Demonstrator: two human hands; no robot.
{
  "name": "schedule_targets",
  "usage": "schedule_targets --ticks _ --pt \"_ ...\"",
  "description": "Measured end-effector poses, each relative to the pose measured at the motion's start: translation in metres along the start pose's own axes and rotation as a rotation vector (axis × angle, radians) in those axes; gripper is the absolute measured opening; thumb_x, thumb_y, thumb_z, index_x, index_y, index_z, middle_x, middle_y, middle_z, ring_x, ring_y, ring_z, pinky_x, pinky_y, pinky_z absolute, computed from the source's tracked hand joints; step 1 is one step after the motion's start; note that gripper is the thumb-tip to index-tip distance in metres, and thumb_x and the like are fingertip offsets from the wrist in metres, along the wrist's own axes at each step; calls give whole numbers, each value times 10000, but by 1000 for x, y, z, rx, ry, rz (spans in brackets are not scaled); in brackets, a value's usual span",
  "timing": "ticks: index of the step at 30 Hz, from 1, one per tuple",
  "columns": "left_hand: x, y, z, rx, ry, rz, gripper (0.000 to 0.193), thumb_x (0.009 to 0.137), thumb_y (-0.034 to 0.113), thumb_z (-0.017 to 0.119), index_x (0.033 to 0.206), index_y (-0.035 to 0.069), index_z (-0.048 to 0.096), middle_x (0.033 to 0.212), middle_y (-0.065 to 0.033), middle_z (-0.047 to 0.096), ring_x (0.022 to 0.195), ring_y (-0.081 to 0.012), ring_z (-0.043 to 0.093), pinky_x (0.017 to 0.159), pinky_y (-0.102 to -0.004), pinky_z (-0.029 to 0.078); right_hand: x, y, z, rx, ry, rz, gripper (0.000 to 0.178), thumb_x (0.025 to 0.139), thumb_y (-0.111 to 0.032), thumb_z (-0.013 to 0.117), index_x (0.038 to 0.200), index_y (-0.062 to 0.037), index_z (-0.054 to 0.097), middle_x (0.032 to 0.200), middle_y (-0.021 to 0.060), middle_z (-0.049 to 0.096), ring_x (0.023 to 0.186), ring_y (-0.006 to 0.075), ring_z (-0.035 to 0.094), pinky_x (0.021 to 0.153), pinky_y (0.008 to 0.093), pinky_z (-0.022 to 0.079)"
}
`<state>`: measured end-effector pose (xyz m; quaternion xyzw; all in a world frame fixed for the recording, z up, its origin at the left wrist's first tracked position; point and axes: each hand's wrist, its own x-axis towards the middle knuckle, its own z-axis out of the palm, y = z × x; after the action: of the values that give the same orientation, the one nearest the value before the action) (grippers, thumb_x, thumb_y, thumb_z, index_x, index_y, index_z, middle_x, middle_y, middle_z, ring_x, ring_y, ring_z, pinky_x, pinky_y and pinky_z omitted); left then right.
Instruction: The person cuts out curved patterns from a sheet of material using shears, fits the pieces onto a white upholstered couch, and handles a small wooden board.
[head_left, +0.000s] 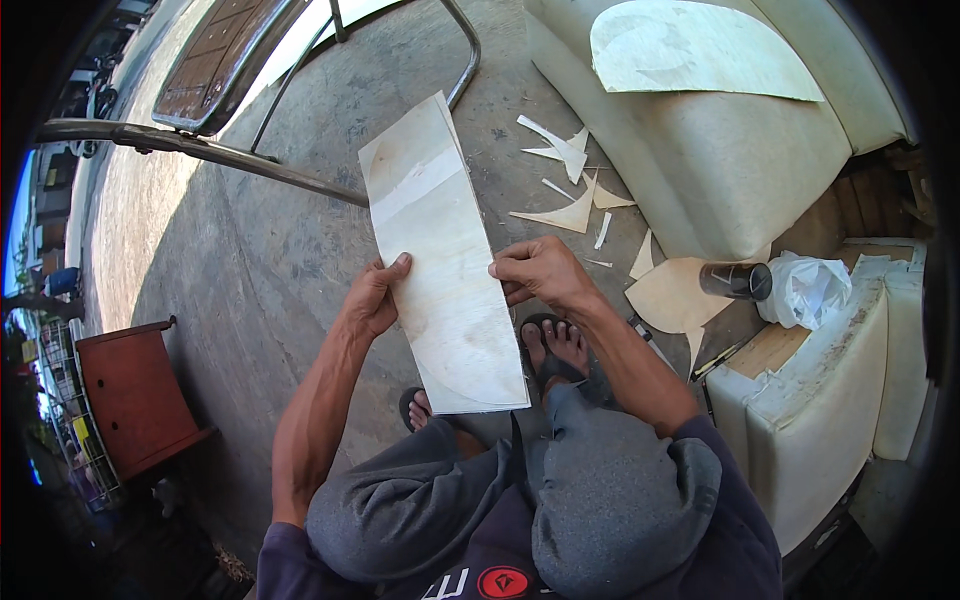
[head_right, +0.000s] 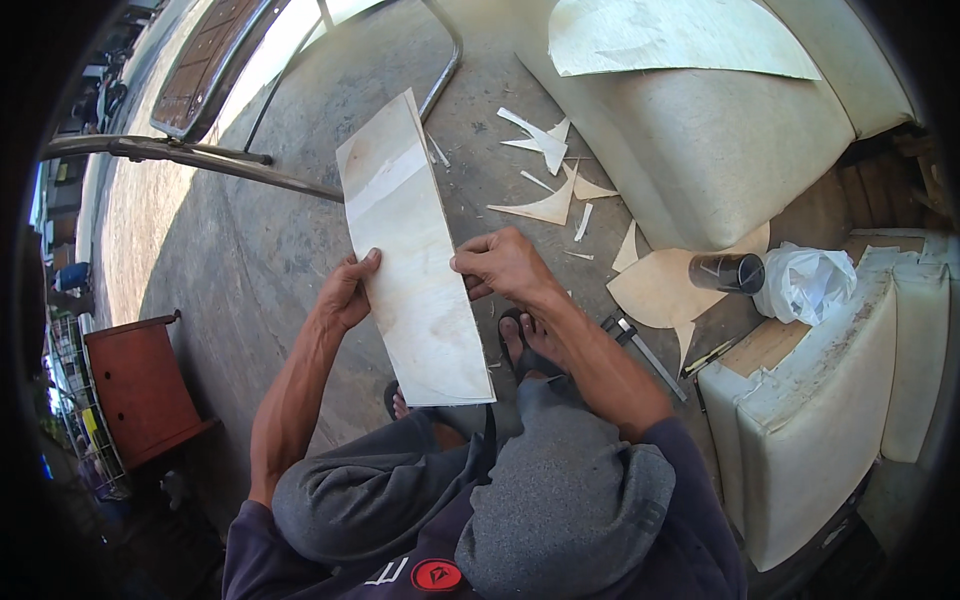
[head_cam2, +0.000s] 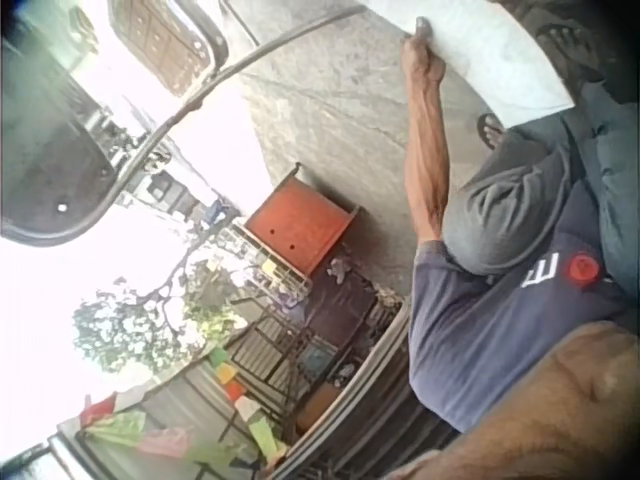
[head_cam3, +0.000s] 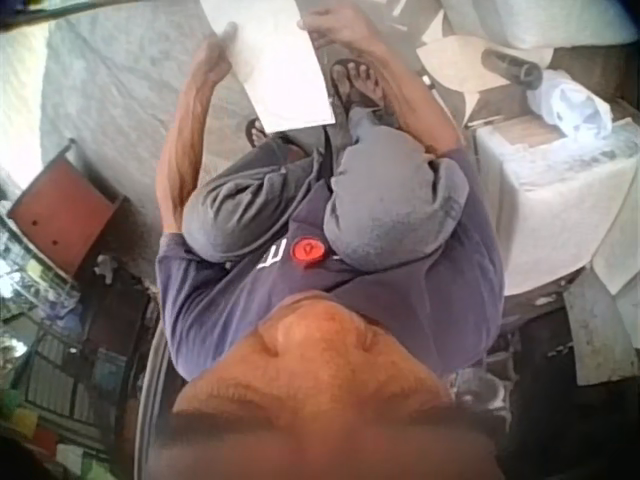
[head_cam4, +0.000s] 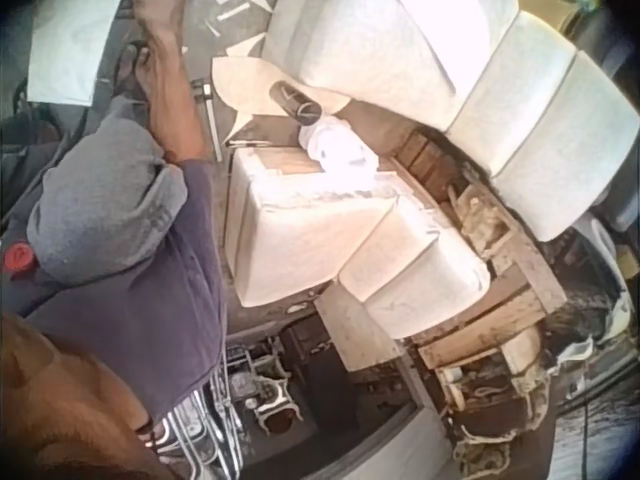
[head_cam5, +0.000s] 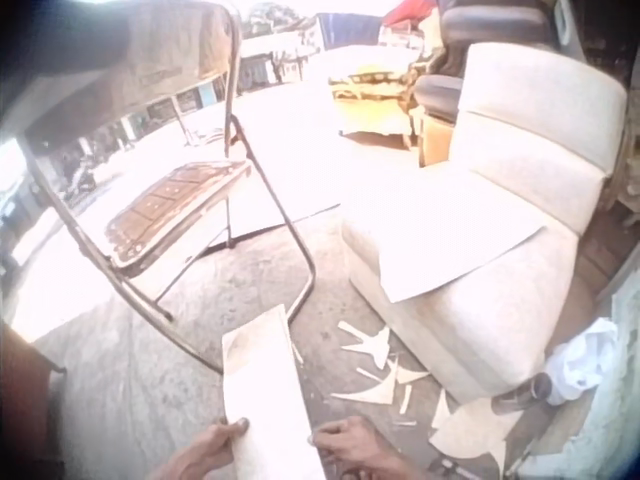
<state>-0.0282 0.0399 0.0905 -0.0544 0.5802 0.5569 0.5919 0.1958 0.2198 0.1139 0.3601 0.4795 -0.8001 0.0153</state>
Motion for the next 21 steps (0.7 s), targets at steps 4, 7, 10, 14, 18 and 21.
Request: schedule_targets --ticks 4,7,10,14,18,21 --pt "4 12 12 25 -61 49 438 995 176 646 1343 -45 496 1270 -167 646 1176 -267 644 1059 -423 511 0 -4 -12 85 -81 10 398 957 -289 687 1148 59 685 962 123 735 803 182 715 715 320 619" --pt "17 19 26 -27 -119 90 415 1012 174 617 1347 -38 495 1291 -145 637 1195 -252 634 1073 -417 504 -3 -3 -25 175 -164 33 422 1000 -382 641 1139 15 681 990 97 731 853 171 713 741 314 607" --pt "20 20 40 -124 -145 161 408 1017 176 609 1353 -25 497 1310 -128 631 1208 -242 626 1086 -413 496 -21 -12 -40 198 -244 41 415 1019 -425 605 1069 -21 687 936 47 701 821 118 672 699 286 569" --pt "25 11 57 -232 -187 197 425 1013 190 617 1365 -13 495 1325 -118 626 1223 -242 619 1098 -411 487 -35 20 -68 161 -320 8 438 1018 -485 589 909 -65 652 734 -50 540 630 45 505 518 244 443" --pt "28 5 59 -276 -196 162 433 1008 197 629 1376 12 496 1332 -113 632 1219 -217 624 1068 -390 512 -56 -1 -62 -129 -217 -159 467 1033 -463 575 797 -61 555 645 -61 404 611 54 401 524 284 364" --pt "29 1 60 -310 -187 154 438 1007 200 631 1377 9 498 1326 -112 636 1225 -222 621 1081 -396 502 -57 -6 -62 -226 -149 -183 439 1030 -399 595 789 -36 543 620 -38 403 622 55 400 546 299 373"
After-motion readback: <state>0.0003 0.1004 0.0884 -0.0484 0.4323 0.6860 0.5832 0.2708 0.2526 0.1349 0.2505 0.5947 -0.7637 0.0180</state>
